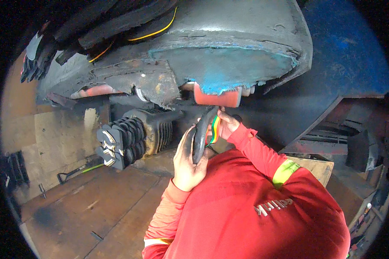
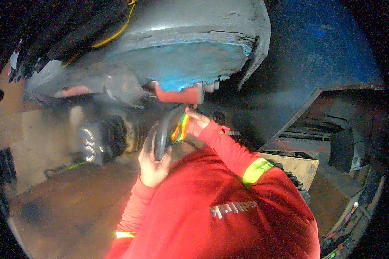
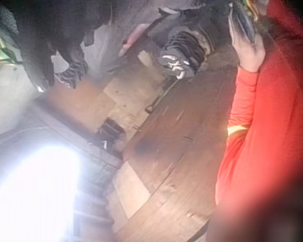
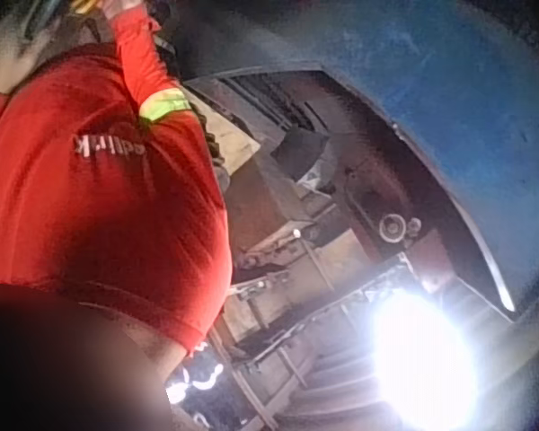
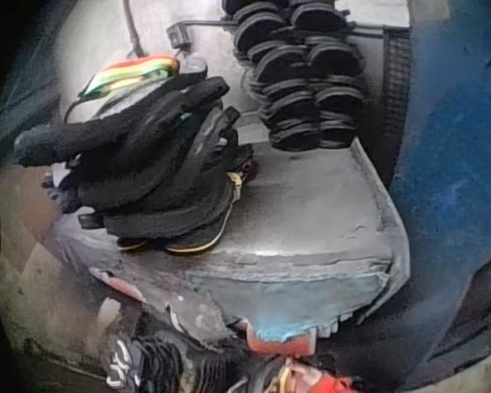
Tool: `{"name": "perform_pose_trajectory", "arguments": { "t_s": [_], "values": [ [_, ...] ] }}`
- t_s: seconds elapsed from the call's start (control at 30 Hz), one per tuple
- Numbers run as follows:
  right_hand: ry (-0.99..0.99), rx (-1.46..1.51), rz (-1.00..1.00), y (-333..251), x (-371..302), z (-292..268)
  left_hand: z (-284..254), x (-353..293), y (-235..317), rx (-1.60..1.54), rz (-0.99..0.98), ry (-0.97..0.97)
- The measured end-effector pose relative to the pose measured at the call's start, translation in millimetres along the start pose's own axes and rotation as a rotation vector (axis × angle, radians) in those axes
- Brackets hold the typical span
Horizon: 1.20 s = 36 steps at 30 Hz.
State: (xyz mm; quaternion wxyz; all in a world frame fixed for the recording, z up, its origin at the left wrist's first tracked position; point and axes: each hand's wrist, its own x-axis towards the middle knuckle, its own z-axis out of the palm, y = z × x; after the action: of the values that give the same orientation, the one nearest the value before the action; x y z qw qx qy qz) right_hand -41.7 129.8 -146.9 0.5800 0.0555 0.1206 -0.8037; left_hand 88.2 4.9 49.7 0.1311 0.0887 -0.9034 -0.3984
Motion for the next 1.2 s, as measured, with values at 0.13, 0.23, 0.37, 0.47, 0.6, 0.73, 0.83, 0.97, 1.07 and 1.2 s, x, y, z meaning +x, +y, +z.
{"name": "perform_pose_trajectory", "arguments": {
  "t_s": [0.13, 0.23, 0.37, 0.47, 0.6, 0.73, 0.83, 0.97, 1.07, 1.2],
  "values": [
    [0.100, -0.056, -0.021, -7.0, 9.2, 11.2, 9.9, 24.7, 1.7, 0.110, -0.013, 0.042],
    [0.150, 0.023, -0.048, 2.6, 1.8, 24.2, 10.1, 39.6, 2.7, 0.124, -0.040, 0.012],
    [0.240, 0.101, 0.060, 7.9, -12.5, 28.4, 14.5, 46.6, 12.5, 0.092, -0.048, -0.051],
    [0.250, 0.091, 0.042, 10.1, -22.9, 23.8, 19.2, 53.3, 18.1, 0.102, -0.124, -0.087],
    [0.294, 0.141, 0.025, 10.8, -26.7, 18.0, 18.5, 62.2, 19.3, 0.020, -0.220, -0.167],
    [0.259, 0.093, 0.014, 7.0, -24.7, 18.1, 12.7, 54.6, 22.8, 0.001, -0.188, -0.154],
    [0.223, 0.020, -0.040, 3.3, -26.8, 21.8, 9.0, 43.1, 28.8, 0.044, -0.185, -0.126],
    [0.220, -0.049, -0.084, -0.8, -33.4, 27.3, 12.0, 45.7, 31.0, 0.016, -0.208, -0.142],
    [0.276, 0.085, -0.023, -2.8, -34.7, 29.9, 17.9, 59.1, 25.5, -0.018, -0.252, -0.212],
    [0.284, 0.017, -0.070, -5.4, -33.7, 31.8, 18.5, 56.2, 24.2, -0.038, -0.299, -0.175]
  ]
}}
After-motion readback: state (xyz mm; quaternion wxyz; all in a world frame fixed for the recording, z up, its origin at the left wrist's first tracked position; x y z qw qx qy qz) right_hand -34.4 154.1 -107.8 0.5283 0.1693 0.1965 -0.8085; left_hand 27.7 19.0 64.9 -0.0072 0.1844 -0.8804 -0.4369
